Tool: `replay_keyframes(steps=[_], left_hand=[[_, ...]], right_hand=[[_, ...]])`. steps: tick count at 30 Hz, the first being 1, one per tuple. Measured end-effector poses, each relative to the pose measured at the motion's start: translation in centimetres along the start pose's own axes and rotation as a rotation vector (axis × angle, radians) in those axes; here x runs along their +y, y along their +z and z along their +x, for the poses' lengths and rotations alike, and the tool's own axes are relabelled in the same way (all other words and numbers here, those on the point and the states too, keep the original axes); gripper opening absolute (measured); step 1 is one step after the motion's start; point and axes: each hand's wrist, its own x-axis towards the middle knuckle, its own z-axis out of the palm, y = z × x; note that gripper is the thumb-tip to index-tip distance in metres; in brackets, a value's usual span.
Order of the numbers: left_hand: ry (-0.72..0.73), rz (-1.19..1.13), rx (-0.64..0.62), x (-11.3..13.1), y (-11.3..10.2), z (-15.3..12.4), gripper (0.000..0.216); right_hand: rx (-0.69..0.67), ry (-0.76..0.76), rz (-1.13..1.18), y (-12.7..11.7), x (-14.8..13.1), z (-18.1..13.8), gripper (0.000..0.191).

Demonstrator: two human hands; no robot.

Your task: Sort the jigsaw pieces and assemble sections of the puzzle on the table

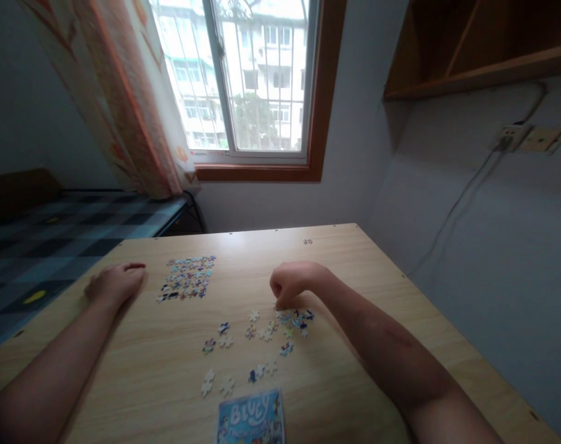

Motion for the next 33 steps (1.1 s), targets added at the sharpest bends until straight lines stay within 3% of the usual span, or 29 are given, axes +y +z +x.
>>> replay_keyframes(steps=[5, 11, 13, 15, 19, 23, 27, 33], left_hand=[[0.003, -0.001, 0.005, 0.0, -0.1, 0.1, 0.051], [-0.006, 0.019, -0.018, 0.3, -0.4, -0.1, 0.053], [0.001, 0.021, -0.012, 0.2, -0.4, -0.1, 0.054], [0.008, 0.022, 0.000, 0.1, -0.3, 0.0, 0.053], [0.007, 0.022, 0.013, -0.1, 0.0, 0.2, 0.052], [0.011, 0.015, 0.013, -0.2, 0.0, 0.4, 0.052], [-0.009, 0.015, 0.007, -0.2, 0.0, 0.6, 0.051], [0.015, 0.023, 0.009, -0.3, 0.0, 0.7, 0.052]], right_hand=[[-0.031, 0.019, -0.005, 0.5, 0.0, 0.6, 0.018], [-0.031, -0.098, 0.086, 0.2, 1.1, 1.0, 0.018], [0.026, -0.177, 0.180, -0.4, 2.5, 0.9, 0.022], [0.178, -0.188, 0.267, -1.1, 4.6, 0.5, 0.027], [0.500, 0.151, 0.143, -1.9, 9.9, -0.7, 0.024], [0.669, 0.342, 0.014, -1.4, 14.1, -1.7, 0.018], [0.734, 0.464, -0.061, 0.1, 16.0, -1.7, 0.019], [0.719, 0.448, -0.078, 1.2, 17.3, -1.2, 0.018]])
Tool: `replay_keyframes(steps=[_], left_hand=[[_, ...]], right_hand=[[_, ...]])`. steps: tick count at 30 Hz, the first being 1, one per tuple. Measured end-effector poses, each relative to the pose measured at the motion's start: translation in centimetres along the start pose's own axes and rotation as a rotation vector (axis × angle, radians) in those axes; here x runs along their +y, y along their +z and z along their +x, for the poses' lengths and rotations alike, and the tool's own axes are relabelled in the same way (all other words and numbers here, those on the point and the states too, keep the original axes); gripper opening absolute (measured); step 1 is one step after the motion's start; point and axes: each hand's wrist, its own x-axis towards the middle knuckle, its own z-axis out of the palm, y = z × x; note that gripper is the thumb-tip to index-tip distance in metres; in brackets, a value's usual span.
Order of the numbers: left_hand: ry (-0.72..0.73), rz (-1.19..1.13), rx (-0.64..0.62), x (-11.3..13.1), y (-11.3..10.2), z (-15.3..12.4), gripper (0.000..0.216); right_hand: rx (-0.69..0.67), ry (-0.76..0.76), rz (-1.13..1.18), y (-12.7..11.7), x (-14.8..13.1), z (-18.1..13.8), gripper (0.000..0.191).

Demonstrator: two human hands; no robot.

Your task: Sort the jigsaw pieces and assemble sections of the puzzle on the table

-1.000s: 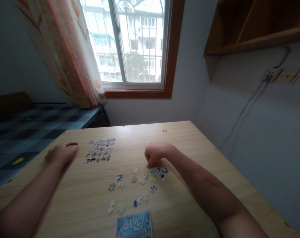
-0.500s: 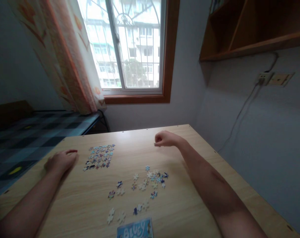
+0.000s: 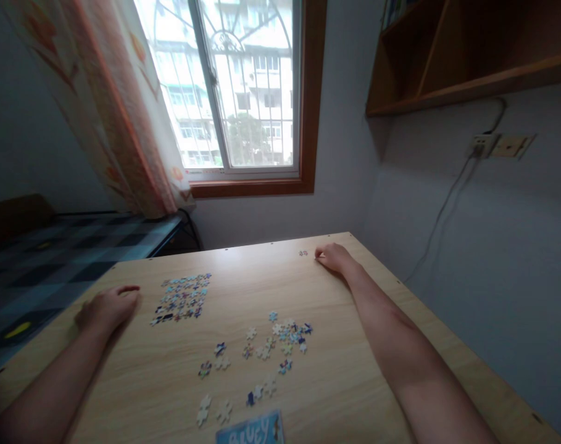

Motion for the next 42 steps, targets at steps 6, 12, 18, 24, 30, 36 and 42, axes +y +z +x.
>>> replay_keyframes(steps=[6, 12, 18, 24, 30, 36, 42], left_hand=[[-0.011, 0.003, 0.008, 0.0, 0.1, 0.2, 0.050], [-0.001, 0.025, 0.019, 0.0, 0.2, 0.1, 0.050], [0.000, 0.031, 0.013, 0.0, 0.1, 0.1, 0.051], [-0.014, 0.015, 0.014, 0.1, 0.1, 0.1, 0.052], [-0.024, 0.014, 0.004, 0.5, -0.3, -0.1, 0.054], [-0.013, 0.013, 0.019, 0.2, 0.1, 0.2, 0.053], [-0.023, 0.026, 0.002, 0.1, 0.4, 0.5, 0.053]], right_hand=[[-0.006, -0.021, 0.047, -0.2, 1.2, 0.0, 0.024], [-0.035, -0.057, 0.070, 0.6, 1.9, 0.0, 0.024], [0.074, -0.068, -0.009, 1.6, 1.6, 0.4, 0.027], [0.119, -0.031, -0.063, 2.2, 1.2, 0.4, 0.030], [0.126, 0.010, -0.083, 2.5, 0.6, 0.4, 0.033], [0.111, 0.030, -0.106, 2.9, -0.2, 0.6, 0.034], [0.106, 0.058, -0.121, 3.0, -0.6, 0.7, 0.033]])
